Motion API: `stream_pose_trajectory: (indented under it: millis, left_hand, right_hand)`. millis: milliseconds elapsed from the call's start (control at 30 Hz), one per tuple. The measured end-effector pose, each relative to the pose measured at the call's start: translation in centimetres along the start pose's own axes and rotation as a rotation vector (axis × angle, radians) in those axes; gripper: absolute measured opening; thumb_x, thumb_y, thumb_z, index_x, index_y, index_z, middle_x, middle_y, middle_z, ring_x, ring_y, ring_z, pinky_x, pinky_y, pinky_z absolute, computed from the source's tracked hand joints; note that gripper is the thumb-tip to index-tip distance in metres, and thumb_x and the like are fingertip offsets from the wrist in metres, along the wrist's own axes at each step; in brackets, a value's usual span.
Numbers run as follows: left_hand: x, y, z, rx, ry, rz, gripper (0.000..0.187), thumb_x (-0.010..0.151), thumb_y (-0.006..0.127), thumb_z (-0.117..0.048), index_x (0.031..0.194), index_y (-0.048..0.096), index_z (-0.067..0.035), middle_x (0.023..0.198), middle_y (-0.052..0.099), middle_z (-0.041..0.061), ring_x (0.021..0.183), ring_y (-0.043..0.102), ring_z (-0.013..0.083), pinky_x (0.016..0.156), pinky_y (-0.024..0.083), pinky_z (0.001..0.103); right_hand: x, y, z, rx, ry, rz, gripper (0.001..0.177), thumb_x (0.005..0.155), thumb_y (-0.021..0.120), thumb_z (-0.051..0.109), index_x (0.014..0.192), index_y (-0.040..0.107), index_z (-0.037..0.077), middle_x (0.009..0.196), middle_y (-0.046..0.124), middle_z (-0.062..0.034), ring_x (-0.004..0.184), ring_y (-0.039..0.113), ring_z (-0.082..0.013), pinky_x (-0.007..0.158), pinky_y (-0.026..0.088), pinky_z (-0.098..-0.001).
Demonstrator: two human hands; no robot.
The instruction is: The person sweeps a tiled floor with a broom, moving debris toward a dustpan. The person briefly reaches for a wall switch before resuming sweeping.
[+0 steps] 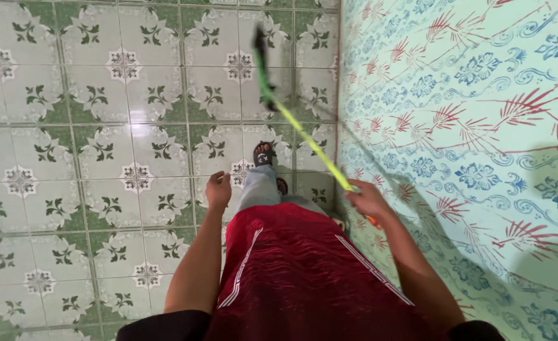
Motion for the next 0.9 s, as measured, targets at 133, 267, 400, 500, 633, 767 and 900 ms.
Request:
stream_pose_trajectory:
  millis: [133,267,400,500,633,767,900]
  left_hand:
    - [0.3,-0.1,-0.8,0.046,0.106,-0.033,0.045,0.096,0.071,-0.034,0.128,0.070,-0.004,0.111,0.078,0.017,0.091,0.072,0.0254,0.081,0.056,0.037]
    - [0.0,-0.8,2.1,-0.024,-0.233,0.059,0.050,0.091,0.065,-0.035,0.131,0.063,-0.007,0.115,0.074,0.014,0.090,0.075,0.0332,0.077,0.059,0.048]
    - [-0.1,-3.3,3.9,0.056,-0.081,-0.039,0.049,0.091,0.069,-0.037,0.127,0.068,-0.004,0.108,0.077,0.019,0.096,0.074,0.0311,0.088,0.056,0.042]
    - [0.2,-4.1,5.4,0.085,-0.079,-0.084,0.048,0.089,0.071,-0.036,0.124,0.070,-0.003,0.107,0.076,0.020,0.098,0.073,0.0316,0.090,0.055,0.041]
    - [0.0,-4.2,6.4,0.006,-0.131,-0.141,0.049,0.087,0.072,-0.036,0.122,0.069,-0.002,0.108,0.076,0.019,0.099,0.073,0.0318,0.090,0.054,0.041]
    - [0.0,-3.2,5.6,0.014,-0.109,-0.123,0.047,0.091,0.069,-0.037,0.125,0.071,-0.004,0.108,0.076,0.019,0.099,0.073,0.0308,0.090,0.054,0.040]
    - [0.0,-2.2,5.4,-0.023,-0.155,-0.053,0.049,0.091,0.066,-0.037,0.128,0.067,-0.004,0.107,0.078,0.018,0.089,0.076,0.0300,0.084,0.057,0.040]
  right_hand:
    - [2.2,-3.7,-3.2,0.060,-0.026,-0.095,0.061,0.094,0.068,0.021,0.152,0.050,0.013,0.077,0.067,-0.0122,0.052,0.053,-0.0159,0.047,0.044,-0.0345]
    - [8.2,-8.1,-5.6,0.080,0.044,-0.158,0.054,0.096,0.065,0.021,0.147,0.053,0.008,0.080,0.070,-0.0125,0.055,0.057,-0.0161,0.049,0.047,-0.0351]
    - [13.9,-8.7,-5.7,0.201,0.160,-0.106,0.038,0.096,0.062,0.020,0.130,0.066,0.004,0.080,0.066,-0.0091,0.057,0.056,-0.0153,0.049,0.045,-0.0349]
    - [17.5,-6.0,-2.9,0.277,0.117,-0.032,0.024,0.094,0.060,0.015,0.111,0.065,-0.001,0.074,0.060,-0.0105,0.054,0.053,-0.0178,0.046,0.042,-0.0375]
    - [20.2,-1.7,2.1,0.001,-0.003,-0.019,0.027,0.095,0.059,0.017,0.092,0.068,-0.008,0.072,0.067,-0.0170,0.053,0.060,-0.0250,0.048,0.049,-0.0399]
    - [20.4,1.8,5.0,-0.159,-0.055,0.069,0.025,0.092,0.061,0.015,0.092,0.069,-0.009,0.073,0.070,-0.0188,0.056,0.066,-0.0271,0.051,0.052,-0.0409]
    - [19.7,7.6,6.5,-0.121,-0.048,0.198,0.033,0.097,0.059,0.020,0.122,0.065,-0.001,0.077,0.068,-0.0099,0.059,0.061,-0.0167,0.056,0.054,-0.0332]
Point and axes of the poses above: each hand's wrist, its own x-axis towards the middle knuckle, its own y-axis out of the palm, z = x × y, the point moved 5 cm from there along x, towards the middle knuckle
